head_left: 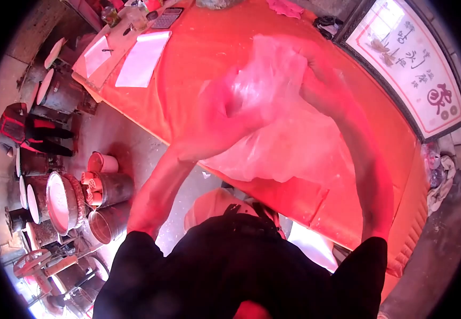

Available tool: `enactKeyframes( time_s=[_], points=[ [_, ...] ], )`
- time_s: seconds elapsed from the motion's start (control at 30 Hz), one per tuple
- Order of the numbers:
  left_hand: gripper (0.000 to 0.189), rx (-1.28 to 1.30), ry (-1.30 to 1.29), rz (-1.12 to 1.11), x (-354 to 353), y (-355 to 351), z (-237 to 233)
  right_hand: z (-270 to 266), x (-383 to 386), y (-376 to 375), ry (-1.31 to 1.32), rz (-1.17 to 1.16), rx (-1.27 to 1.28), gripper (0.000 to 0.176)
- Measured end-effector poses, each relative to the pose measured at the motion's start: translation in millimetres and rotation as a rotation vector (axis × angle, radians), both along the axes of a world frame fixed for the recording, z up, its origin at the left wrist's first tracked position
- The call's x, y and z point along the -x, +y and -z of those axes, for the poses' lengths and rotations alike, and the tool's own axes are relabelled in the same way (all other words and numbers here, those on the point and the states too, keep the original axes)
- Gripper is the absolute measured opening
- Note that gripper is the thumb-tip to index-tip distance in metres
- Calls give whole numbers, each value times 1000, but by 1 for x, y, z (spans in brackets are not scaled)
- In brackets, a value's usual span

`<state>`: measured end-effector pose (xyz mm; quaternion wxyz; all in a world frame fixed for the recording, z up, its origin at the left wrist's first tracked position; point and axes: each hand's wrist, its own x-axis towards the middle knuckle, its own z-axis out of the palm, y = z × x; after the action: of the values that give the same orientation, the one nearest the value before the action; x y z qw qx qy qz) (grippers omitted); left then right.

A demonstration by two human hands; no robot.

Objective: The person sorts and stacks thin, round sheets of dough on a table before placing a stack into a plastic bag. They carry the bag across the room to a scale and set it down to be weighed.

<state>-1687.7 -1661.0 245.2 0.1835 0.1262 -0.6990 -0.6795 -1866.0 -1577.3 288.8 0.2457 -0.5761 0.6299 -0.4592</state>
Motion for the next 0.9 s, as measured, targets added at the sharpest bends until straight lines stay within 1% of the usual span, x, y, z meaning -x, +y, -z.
enactKeyframes(
  time_s=[0.03,0.13,0.23,0.37,0.43,0.5,0.53,0.6,0.63,0.67,0.7,0.73,0.77,0.83,0.9],
  points=[
    [47,123,-116,-80,0,-3,2,5,3,2,-103,49,-178,23],
    [37,665,-93,-270,7,10,8,16,8,9,-230,24,-277,23],
    [31,971,118,-267,14,4,10,22,9,17,-209,5,-308,24],
    [25,953,173,-138,16,-2,19,25,1,22,-85,-28,-347,27],
    [24,907,224,-44,20,-2,27,30,0,23,-81,-52,-362,28],
    [21,733,214,-76,21,-1,44,39,3,22,-182,-93,-389,29],
    [20,648,208,-96,22,-1,49,43,5,22,-250,-115,-412,30],
    [18,539,124,-202,20,-2,52,45,14,26,-473,-168,-453,32],
    [17,485,80,-258,19,-3,52,44,18,31,-653,-193,-427,33],
    [17,408,79,-256,19,-3,53,40,20,37,-852,-211,-406,34],
    [17,331,78,-252,21,-4,53,38,18,41,-1055,-199,-366,38],
    [17,254,75,-243,21,-4,54,43,15,43,-781,-171,-318,38],
    [17,250,38,-261,23,-2,54,49,10,46,-507,-135,-268,38],
    [18,246,-24,-301,29,0,49,50,1,52,-86,-32,-249,39],
    [17,255,-87,-270,29,-5,45,44,-10,54,196,87,-316,39]
  ],
)
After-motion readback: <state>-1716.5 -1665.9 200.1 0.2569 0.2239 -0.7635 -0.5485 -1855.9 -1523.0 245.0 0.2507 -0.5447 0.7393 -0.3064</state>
